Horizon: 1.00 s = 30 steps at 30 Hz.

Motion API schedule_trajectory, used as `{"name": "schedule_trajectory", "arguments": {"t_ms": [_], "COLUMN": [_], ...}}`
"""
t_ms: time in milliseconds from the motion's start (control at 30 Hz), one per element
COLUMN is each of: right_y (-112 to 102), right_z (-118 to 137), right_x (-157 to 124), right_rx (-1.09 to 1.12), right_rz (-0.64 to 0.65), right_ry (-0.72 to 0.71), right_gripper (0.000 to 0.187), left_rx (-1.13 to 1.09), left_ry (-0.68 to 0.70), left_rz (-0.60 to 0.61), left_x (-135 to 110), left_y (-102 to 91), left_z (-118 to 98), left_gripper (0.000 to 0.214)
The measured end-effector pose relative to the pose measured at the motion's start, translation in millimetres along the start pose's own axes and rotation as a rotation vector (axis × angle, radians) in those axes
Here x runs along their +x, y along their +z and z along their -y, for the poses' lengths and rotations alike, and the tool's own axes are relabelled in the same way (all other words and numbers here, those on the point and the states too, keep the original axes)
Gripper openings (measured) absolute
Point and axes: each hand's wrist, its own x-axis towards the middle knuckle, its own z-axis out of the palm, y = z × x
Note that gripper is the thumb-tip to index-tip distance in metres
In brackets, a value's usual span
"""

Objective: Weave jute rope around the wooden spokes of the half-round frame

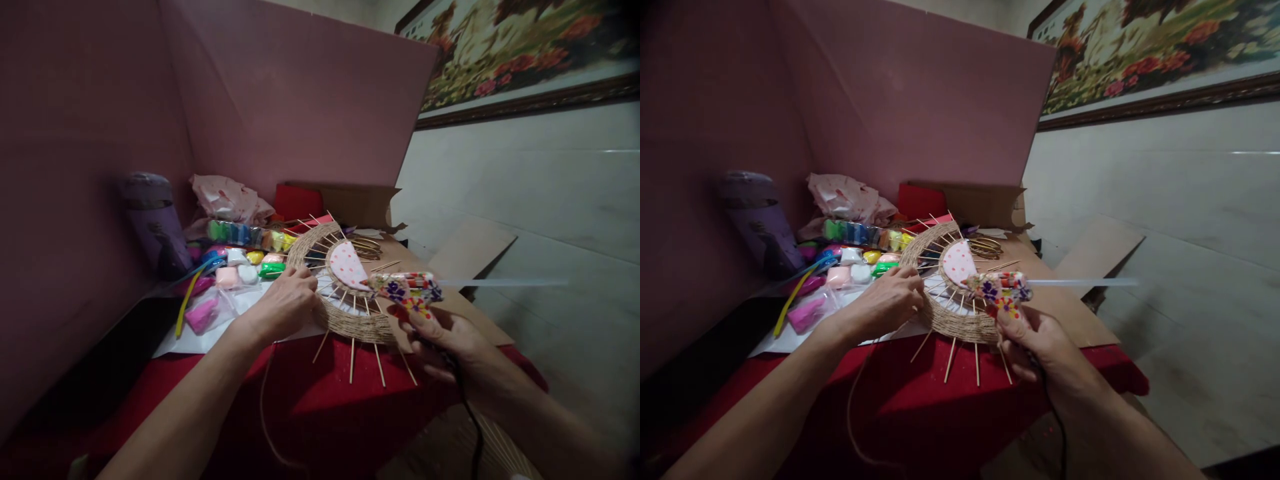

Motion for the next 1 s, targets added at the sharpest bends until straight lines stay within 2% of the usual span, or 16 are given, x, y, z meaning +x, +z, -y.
{"name": "schedule_trajectory", "arguments": {"t_ms": [167, 267, 467, 1000], "right_y": [22, 32, 43, 33], "right_z": [-15, -19, -23, -41], "right_x": [-6, -8, -9, 2], "right_rx": [0.103, 0.142, 0.07, -0.032], "right_rz": [0.163, 0.197, 0.253, 0.129], "right_ry": [0.026, 0.053, 0.074, -0.013], "right_gripper": [0.028, 0.029, 0.03, 0.036], "left_rx": [0.046, 0.061, 0.053, 0.038], "left_ry": [0.004, 0.02, 0.023, 0.014], "left_rz": [0.0, 0.012, 0.01, -0.027], "left_x": [0, 0, 0, 1], "left_y": [-2.0, -2.2, 0.8, 2.3], "left_z": [-1, -1, 0, 2], "left_gripper": [0.012, 0.012, 0.013, 0.006]}}
